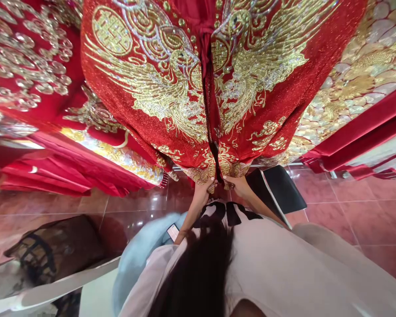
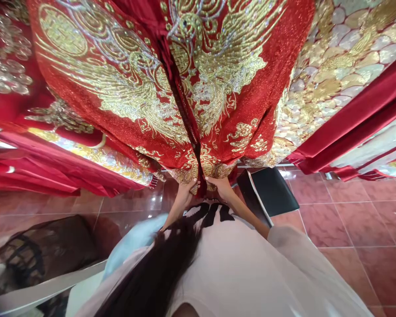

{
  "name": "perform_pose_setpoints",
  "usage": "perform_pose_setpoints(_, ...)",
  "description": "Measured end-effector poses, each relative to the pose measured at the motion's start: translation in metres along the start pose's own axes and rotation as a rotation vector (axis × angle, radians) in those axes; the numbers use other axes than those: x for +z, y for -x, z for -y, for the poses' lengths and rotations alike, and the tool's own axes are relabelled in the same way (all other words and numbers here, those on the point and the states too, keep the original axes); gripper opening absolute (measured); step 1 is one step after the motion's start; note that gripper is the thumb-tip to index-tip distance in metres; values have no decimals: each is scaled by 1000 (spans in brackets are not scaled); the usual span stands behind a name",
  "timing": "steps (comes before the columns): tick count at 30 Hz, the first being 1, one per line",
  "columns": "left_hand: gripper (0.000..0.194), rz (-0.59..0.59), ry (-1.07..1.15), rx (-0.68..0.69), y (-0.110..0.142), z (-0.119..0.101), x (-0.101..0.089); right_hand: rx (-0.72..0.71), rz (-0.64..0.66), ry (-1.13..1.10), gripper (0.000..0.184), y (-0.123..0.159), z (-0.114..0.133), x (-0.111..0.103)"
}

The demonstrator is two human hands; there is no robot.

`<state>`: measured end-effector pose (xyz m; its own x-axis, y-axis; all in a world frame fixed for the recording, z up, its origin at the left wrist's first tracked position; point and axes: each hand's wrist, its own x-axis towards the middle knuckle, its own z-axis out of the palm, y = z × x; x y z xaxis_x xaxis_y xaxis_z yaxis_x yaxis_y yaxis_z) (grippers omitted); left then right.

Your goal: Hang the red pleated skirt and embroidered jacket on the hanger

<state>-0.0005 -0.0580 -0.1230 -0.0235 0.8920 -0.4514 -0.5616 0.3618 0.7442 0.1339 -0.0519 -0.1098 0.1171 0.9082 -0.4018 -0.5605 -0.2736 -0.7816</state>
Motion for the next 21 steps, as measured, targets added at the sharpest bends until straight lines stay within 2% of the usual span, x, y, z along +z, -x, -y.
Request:
perform_pose_setpoints(10, 49, 0, 95, 119, -5, -2, 21, 7, -31, -62, 52, 4, -3, 10)
perform_pose_setpoints(17, 49, -35, 41, 135, -8, 1, 20, 15, -81, -69, 52, 4, -7, 14)
perform_pose_setpoints(21, 52, -40, 59, 136, -8, 3, 18, -4, -55, -60, 46, 3, -6, 15)
